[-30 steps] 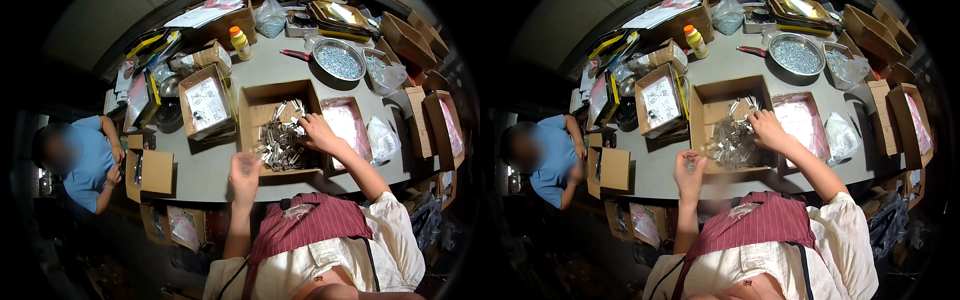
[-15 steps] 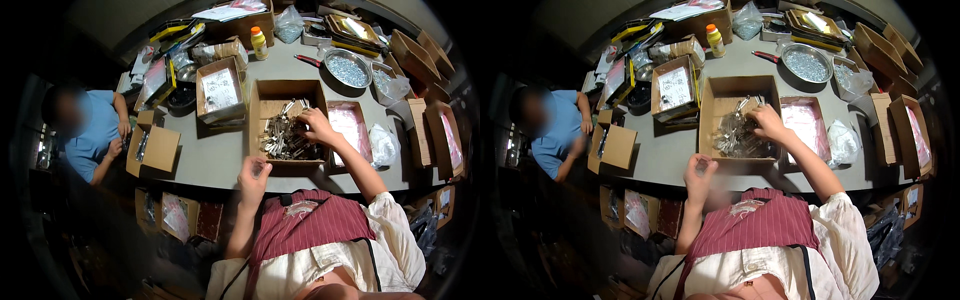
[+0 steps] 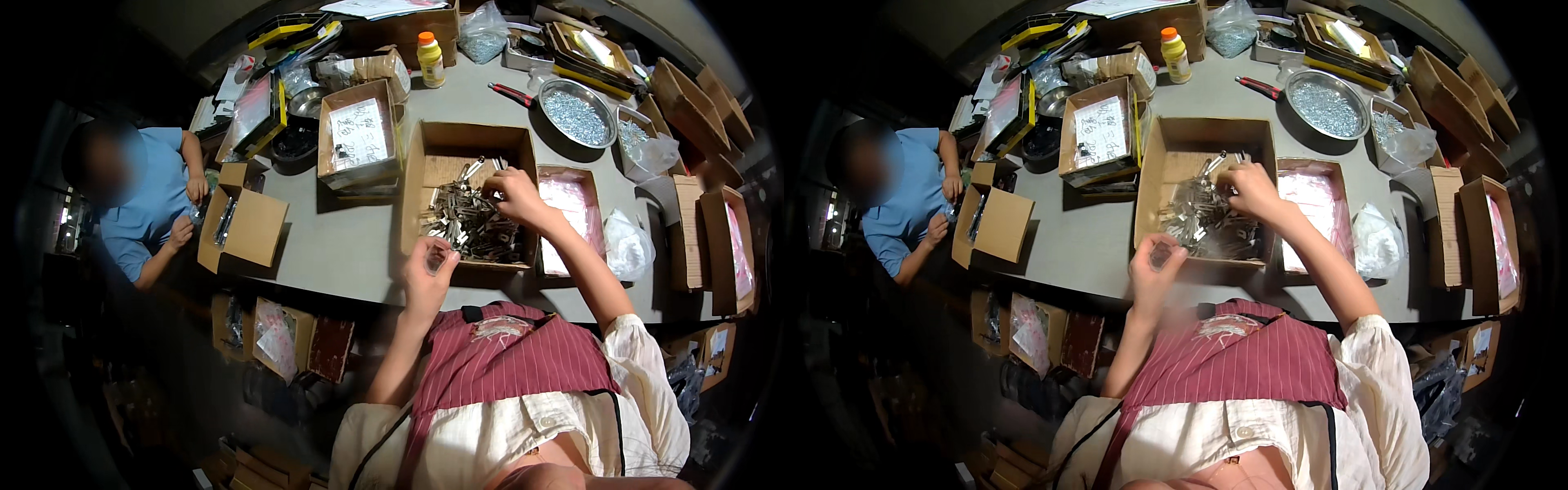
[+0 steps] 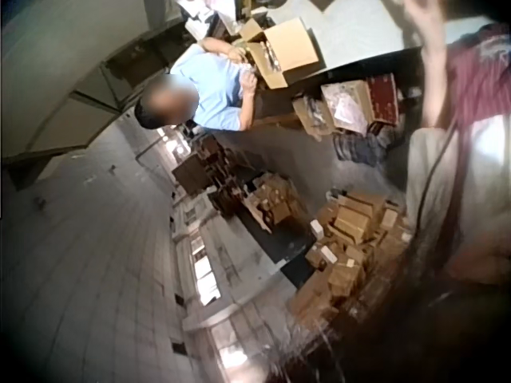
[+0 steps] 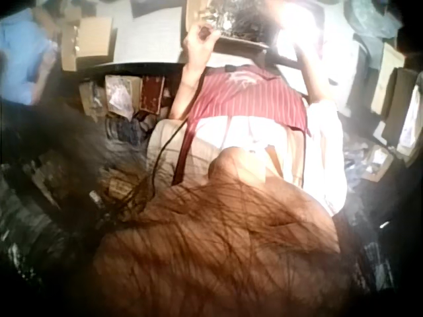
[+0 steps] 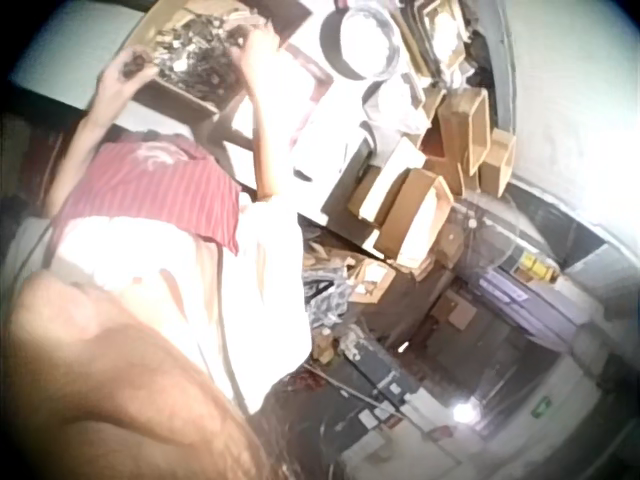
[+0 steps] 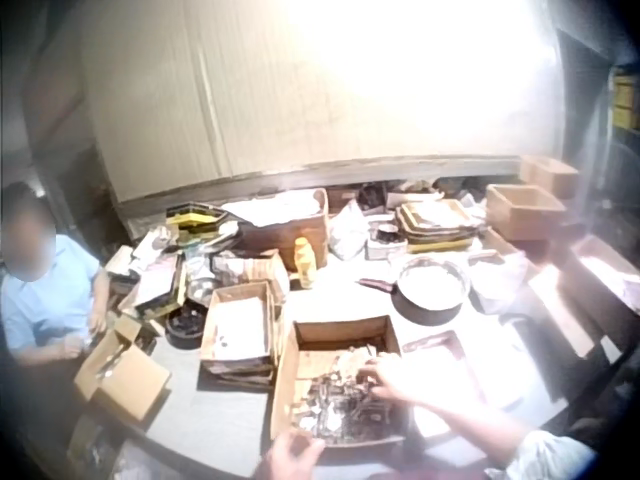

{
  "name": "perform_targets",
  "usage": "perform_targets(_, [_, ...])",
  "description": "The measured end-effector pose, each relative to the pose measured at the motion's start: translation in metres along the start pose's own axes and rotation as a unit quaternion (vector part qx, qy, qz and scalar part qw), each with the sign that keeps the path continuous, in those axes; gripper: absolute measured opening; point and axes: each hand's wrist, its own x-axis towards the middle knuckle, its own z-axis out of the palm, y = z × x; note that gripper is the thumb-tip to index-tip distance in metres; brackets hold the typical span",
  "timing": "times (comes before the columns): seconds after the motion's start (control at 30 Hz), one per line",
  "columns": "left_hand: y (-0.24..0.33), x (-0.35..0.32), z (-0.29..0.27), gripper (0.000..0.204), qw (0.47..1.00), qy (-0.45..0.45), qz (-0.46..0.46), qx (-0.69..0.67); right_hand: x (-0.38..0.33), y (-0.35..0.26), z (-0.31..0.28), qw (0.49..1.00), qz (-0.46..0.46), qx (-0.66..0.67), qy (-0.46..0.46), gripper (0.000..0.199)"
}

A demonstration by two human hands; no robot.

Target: The person sorts small metal hardware parts from a cardboard box into a clear plastic bag. They handle the items by hand, occasionally picking up and inspecting individual pieces before placing them into the bag. The person also moves a stack of cardboard boxes and handles a yellow notepad during the process.

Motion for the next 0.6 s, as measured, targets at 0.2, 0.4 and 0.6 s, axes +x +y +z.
perform_targets(0.2, [-0.002, 0.0, -0.006, 0.018, 0.998, 0.006, 0.019, 0.066, 0.024, -0.029, 0.051, 0.971, -0.041, -0.226, -0.069, 0.034])
perform_targets(0.4, [-0.008, 0.002, -0.009, 0.018, 0.998, 0.03, 0.021, 0.05, 0.024, -0.017, 0.048, 0.985, -0.086, -0.151, 0.013, 0.028])
perform_targets(0.6, [-0.001, 0.012, -0.001, 0.023, 0.999, 0.026, 0.005, 0.041, 0.013, -0.033, -0.003, 0.986, -0.026, 0.125, 0.109, 0.024])
